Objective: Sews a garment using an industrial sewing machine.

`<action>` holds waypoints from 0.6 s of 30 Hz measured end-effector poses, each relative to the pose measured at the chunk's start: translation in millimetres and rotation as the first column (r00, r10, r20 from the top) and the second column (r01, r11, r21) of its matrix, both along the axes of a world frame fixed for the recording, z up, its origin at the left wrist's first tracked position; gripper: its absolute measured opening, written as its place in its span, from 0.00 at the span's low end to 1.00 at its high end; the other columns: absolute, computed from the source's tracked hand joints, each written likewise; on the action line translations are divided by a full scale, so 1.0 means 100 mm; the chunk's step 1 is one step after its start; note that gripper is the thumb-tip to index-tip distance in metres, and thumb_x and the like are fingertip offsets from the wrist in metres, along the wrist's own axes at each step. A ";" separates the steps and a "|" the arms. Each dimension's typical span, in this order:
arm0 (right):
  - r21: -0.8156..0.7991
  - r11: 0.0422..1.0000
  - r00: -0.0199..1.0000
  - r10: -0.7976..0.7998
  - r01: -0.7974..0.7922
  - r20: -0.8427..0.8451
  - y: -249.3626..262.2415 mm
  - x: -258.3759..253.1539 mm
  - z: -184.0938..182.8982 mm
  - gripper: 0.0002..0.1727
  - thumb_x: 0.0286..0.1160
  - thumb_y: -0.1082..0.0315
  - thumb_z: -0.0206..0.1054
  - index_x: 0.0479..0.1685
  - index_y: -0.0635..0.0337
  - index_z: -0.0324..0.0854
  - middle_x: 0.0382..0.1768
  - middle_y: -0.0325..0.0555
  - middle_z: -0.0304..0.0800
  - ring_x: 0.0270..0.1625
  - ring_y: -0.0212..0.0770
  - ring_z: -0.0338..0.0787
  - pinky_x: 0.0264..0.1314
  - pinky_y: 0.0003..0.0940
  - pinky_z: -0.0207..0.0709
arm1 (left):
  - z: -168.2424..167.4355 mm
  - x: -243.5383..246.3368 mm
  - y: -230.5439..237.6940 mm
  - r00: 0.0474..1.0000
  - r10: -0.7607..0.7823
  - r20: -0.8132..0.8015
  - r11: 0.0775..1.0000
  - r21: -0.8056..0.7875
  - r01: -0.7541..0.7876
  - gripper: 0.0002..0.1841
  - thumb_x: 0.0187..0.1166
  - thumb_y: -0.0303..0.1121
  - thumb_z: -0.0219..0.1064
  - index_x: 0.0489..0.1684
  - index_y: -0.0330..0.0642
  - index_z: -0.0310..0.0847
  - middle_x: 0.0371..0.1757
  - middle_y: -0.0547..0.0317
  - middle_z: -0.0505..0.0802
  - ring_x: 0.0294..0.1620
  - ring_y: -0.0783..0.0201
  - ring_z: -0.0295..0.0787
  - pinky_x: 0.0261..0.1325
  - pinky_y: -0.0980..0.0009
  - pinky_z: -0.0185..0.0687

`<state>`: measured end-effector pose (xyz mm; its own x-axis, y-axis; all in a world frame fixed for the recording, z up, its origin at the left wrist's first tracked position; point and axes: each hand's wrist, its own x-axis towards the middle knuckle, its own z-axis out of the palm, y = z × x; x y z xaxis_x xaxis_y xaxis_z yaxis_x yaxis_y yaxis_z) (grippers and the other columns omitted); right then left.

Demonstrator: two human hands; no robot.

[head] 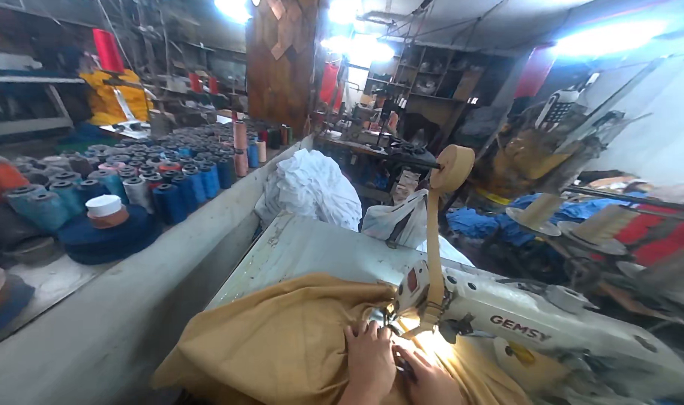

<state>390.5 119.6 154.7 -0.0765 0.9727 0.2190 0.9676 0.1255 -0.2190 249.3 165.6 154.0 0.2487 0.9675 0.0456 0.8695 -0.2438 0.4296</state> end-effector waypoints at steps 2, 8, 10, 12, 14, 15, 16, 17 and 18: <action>-0.007 1.000 1.000 -0.016 0.016 0.019 -0.01 -0.02 0.01 0.27 0.64 0.69 0.73 0.66 0.37 0.90 0.49 0.49 0.97 0.47 0.59 0.96 0.44 0.66 0.86 | -0.01 0.00 0.00 1.000 0.003 0.001 1.000 0.006 -0.003 0.19 0.88 0.43 0.51 0.70 0.60 0.83 0.72 0.61 0.87 0.76 0.51 0.77 0.76 0.34 0.59; -0.094 0.991 0.996 -0.091 0.093 0.023 0.04 -0.04 0.04 0.29 0.71 0.63 0.67 0.77 0.38 0.82 0.62 0.49 0.94 0.57 0.58 0.95 0.54 0.67 0.85 | 0.05 -0.01 -0.04 1.000 0.020 0.004 1.000 0.001 -0.020 0.20 0.84 0.50 0.55 0.69 0.66 0.84 0.72 0.58 0.86 0.76 0.49 0.76 0.77 0.34 0.58; -0.106 0.985 0.991 -0.134 0.136 0.025 0.07 -0.03 0.03 0.27 0.73 0.59 0.66 0.75 0.40 0.84 0.58 0.51 0.95 0.55 0.60 0.95 0.53 0.67 0.84 | 0.04 0.00 -0.03 1.000 0.026 -0.003 0.999 0.019 -0.026 0.20 0.82 0.50 0.56 0.68 0.67 0.85 0.73 0.57 0.85 0.76 0.48 0.75 0.75 0.33 0.58; -0.101 0.980 0.985 -0.167 0.170 0.040 0.10 -0.02 0.01 0.25 0.72 0.58 0.69 0.70 0.47 0.87 0.50 0.56 0.96 0.49 0.65 0.95 0.47 0.69 0.84 | 0.02 0.01 -0.03 1.000 0.022 -0.013 0.999 0.038 -0.021 0.19 0.82 0.48 0.57 0.67 0.65 0.85 0.74 0.56 0.84 0.77 0.46 0.75 0.74 0.32 0.58; -0.085 0.980 0.982 -0.178 0.182 0.056 0.12 0.00 -0.01 0.23 0.71 0.58 0.71 0.67 0.49 0.88 0.48 0.58 0.96 0.48 0.66 0.95 0.46 0.70 0.84 | 0.01 0.03 -0.02 1.000 0.007 -0.030 1.000 0.030 -0.006 0.19 0.82 0.46 0.56 0.67 0.64 0.85 0.74 0.58 0.84 0.77 0.47 0.74 0.73 0.31 0.58; -0.066 0.983 0.984 -0.167 0.171 0.056 0.12 0.01 -0.02 0.23 0.70 0.58 0.72 0.66 0.50 0.88 0.48 0.58 0.96 0.48 0.65 0.95 0.45 0.70 0.84 | 0.02 0.03 -0.01 0.999 -0.008 -0.038 1.000 0.016 0.009 0.18 0.82 0.44 0.56 0.67 0.62 0.85 0.75 0.60 0.84 0.77 0.47 0.74 0.73 0.30 0.58; -0.057 0.987 0.987 -0.150 0.153 0.050 0.12 0.02 -0.02 0.23 0.70 0.59 0.72 0.66 0.50 0.88 0.48 0.58 0.96 0.47 0.65 0.96 0.45 0.70 0.84 | 0.02 0.04 0.00 0.999 -0.021 -0.045 1.000 0.010 0.022 0.18 0.83 0.43 0.56 0.67 0.59 0.85 0.74 0.60 0.85 0.77 0.47 0.76 0.73 0.30 0.59; -0.058 0.990 0.991 -0.126 0.128 0.038 0.11 0.04 -0.02 0.24 0.70 0.60 0.72 0.67 0.50 0.88 0.48 0.58 0.96 0.47 0.65 0.96 0.46 0.70 0.84 | 0.01 0.05 0.00 0.998 -0.030 -0.049 0.999 0.015 0.031 0.18 0.83 0.42 0.57 0.67 0.57 0.85 0.73 0.60 0.86 0.75 0.48 0.78 0.73 0.31 0.60; -0.055 0.994 0.996 -0.093 0.094 0.015 0.09 0.07 -0.02 0.24 0.70 0.60 0.72 0.69 0.49 0.88 0.48 0.57 0.97 0.47 0.65 0.96 0.47 0.71 0.84 | 0.00 0.05 0.00 0.998 -0.035 -0.050 0.999 0.016 0.036 0.18 0.82 0.41 0.58 0.67 0.55 0.84 0.72 0.59 0.87 0.74 0.48 0.79 0.73 0.32 0.61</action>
